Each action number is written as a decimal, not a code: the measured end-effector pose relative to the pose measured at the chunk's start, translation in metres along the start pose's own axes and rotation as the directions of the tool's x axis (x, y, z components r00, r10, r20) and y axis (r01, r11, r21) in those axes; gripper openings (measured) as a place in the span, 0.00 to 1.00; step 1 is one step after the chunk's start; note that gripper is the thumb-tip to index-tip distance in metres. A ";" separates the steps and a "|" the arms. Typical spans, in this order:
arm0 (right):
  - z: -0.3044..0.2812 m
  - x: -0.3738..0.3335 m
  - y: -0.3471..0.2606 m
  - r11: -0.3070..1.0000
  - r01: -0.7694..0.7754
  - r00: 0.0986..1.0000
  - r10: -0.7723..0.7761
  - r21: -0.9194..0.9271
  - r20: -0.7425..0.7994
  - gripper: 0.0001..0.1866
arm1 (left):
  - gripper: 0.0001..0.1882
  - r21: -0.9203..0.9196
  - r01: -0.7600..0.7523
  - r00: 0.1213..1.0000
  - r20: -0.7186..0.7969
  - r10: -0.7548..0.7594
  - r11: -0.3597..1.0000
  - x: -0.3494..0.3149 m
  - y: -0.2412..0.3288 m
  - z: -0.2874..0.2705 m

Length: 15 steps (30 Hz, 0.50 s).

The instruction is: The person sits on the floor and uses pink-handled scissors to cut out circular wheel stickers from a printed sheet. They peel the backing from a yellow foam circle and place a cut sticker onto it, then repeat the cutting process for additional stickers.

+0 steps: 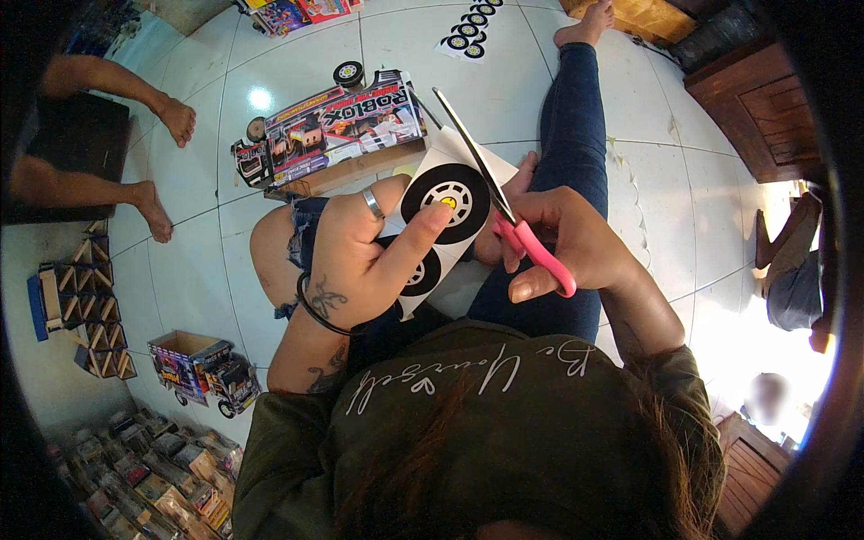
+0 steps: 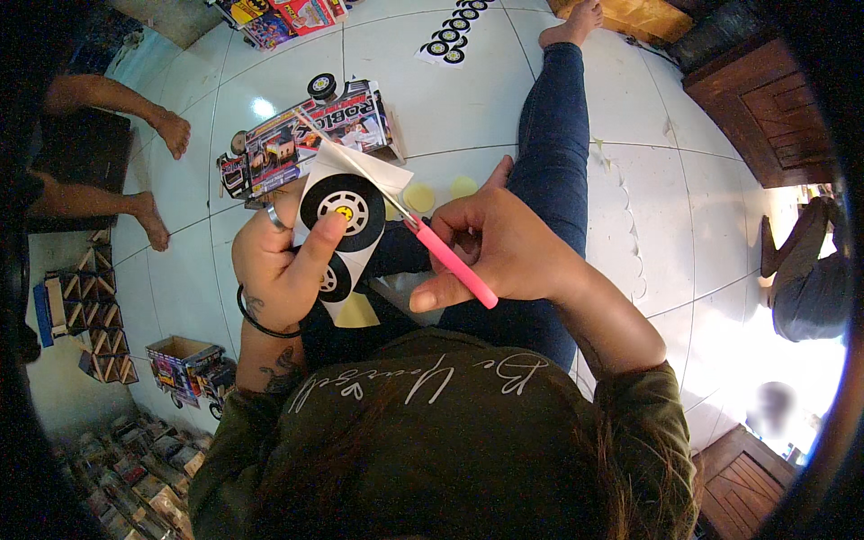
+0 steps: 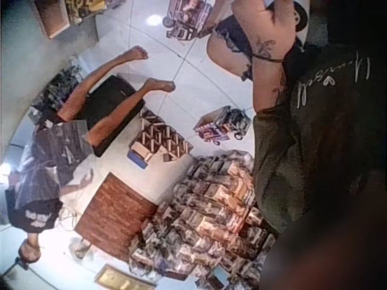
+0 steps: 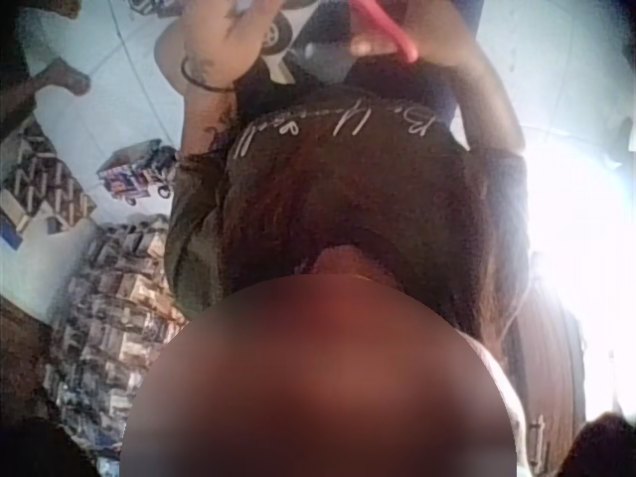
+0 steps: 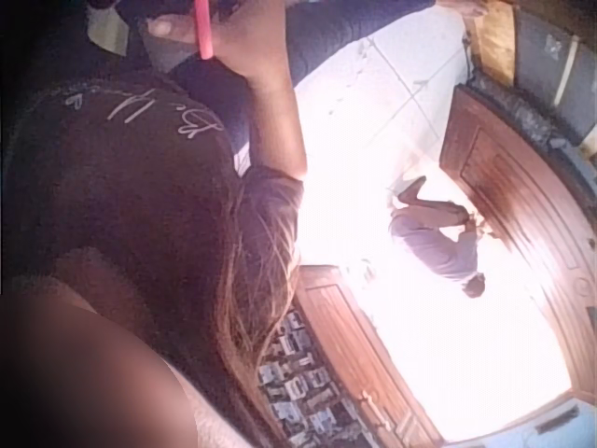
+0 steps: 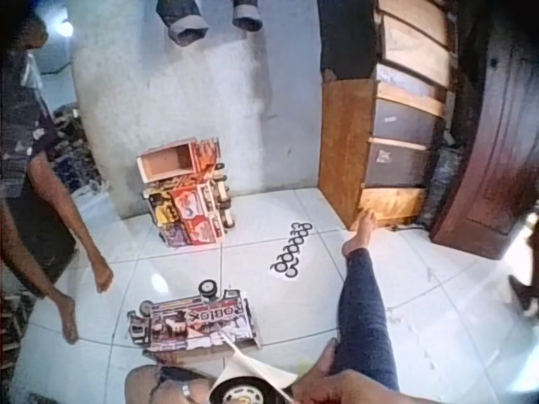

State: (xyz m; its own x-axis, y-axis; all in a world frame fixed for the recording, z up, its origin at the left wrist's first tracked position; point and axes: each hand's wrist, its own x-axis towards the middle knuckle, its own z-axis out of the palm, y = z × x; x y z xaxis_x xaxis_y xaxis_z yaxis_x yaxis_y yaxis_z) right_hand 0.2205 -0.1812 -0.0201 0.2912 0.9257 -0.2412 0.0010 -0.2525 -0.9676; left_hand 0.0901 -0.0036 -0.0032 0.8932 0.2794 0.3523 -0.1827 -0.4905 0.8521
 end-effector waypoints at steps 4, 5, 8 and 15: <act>-0.004 -0.001 -0.002 0.996 -0.040 0.999 0.042 -0.078 0.019 0.23 | 0.13 0.006 -0.018 1.000 -0.003 0.018 1.000 0.001 -0.003 0.001; -0.007 0.000 -0.002 0.990 -0.067 0.996 0.073 -0.127 0.042 0.25 | 0.12 0.006 -0.032 0.999 -0.010 0.032 0.999 0.002 -0.004 0.001; -0.011 0.000 -0.003 0.982 -0.067 0.996 0.077 -0.178 0.051 0.28 | 0.12 -0.029 -0.035 0.999 0.021 0.035 0.999 0.003 -0.006 -0.001; -0.017 -0.001 -0.008 0.970 -0.095 0.992 0.111 -0.225 0.059 0.27 | 0.13 -0.029 0.022 0.996 0.090 -0.019 0.999 0.004 -0.007 -0.006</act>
State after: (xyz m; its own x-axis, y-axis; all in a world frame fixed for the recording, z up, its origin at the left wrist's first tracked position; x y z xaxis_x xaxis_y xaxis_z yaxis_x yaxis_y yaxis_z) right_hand 0.2369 -0.1850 -0.0106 0.2324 0.9069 -0.3515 0.1884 -0.3965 -0.8985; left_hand 0.0930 0.0063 -0.0057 0.9298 0.2134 0.2998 -0.1751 -0.4599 0.8705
